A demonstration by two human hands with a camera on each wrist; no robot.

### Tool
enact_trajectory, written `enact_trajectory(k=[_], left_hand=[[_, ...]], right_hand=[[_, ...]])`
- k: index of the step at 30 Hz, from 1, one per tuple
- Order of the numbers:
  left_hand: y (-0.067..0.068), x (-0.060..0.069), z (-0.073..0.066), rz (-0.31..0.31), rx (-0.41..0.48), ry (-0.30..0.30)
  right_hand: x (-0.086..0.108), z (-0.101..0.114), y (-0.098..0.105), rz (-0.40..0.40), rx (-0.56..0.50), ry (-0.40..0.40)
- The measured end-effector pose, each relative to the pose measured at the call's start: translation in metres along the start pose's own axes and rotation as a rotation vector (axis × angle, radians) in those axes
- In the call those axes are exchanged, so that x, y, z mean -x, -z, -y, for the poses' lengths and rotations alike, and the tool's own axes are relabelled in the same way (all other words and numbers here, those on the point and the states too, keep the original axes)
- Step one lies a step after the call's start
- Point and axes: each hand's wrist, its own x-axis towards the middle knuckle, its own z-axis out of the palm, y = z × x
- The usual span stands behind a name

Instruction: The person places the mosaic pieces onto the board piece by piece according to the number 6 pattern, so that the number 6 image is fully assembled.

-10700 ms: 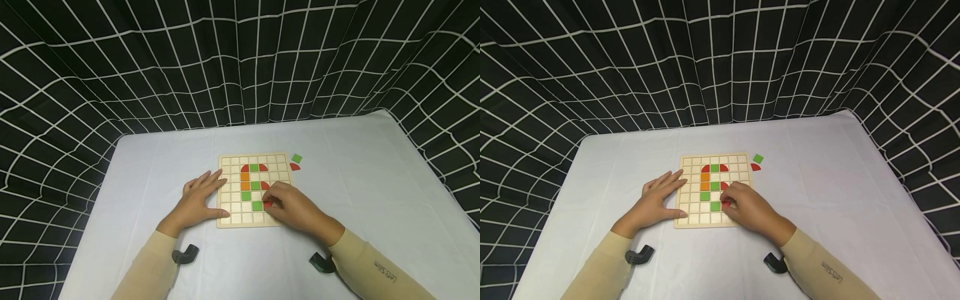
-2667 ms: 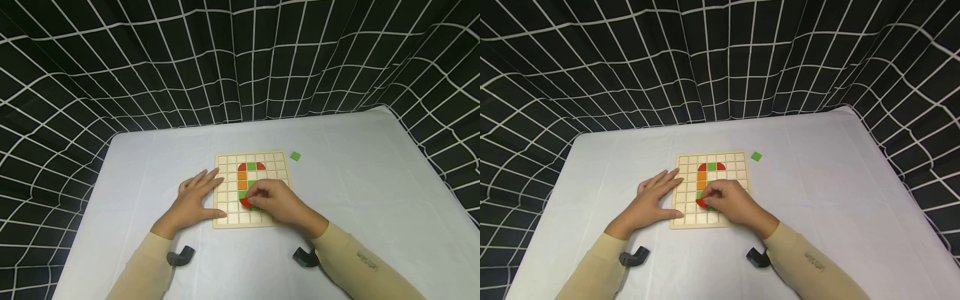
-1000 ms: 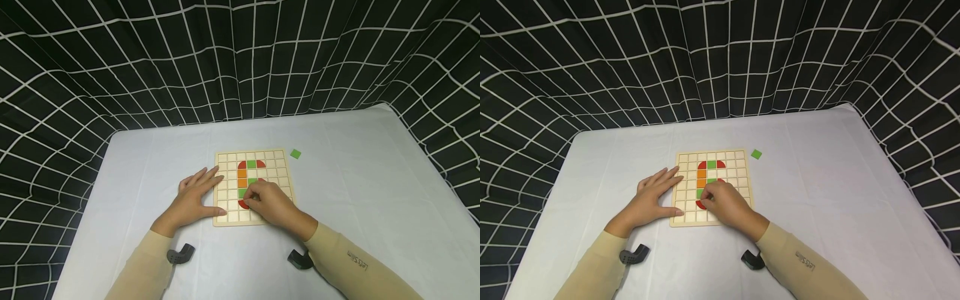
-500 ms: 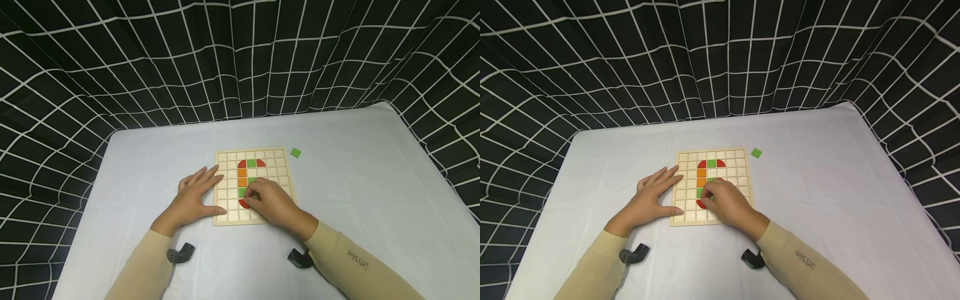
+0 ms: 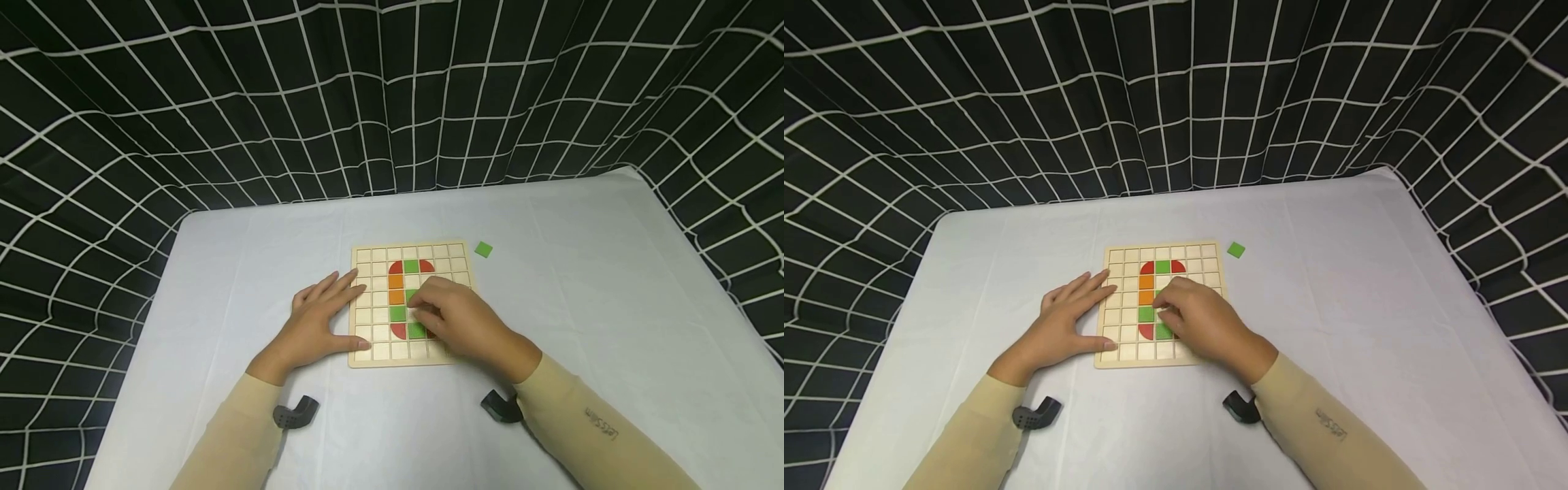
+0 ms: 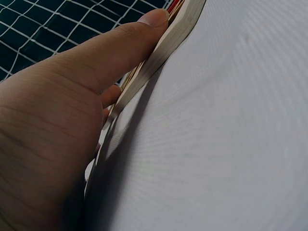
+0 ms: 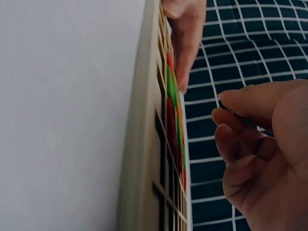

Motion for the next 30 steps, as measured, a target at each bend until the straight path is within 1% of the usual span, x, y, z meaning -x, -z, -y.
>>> enact_trajectory(k=[3, 12, 23, 30], left_hand=[[0.0, 0.0, 0.0, 0.001, 0.0, 0.003], [0.001, 0.001, -0.002, 0.008, -0.007, 0.011], [0.002, 0.001, -0.003, 0.01, -0.007, 0.01], [0.002, 0.001, -0.003, 0.008, -0.001, 0.005]], right_hand=[[0.0, -0.005, 0.006, -0.023, -0.016, -0.009], [-0.001, -0.011, 0.016, -0.054, -0.085, -0.015], [0.0, -0.015, 0.028, -0.053, -0.162, -0.05], [-0.002, -0.03, 0.031, -0.082, -0.197, -0.071]])
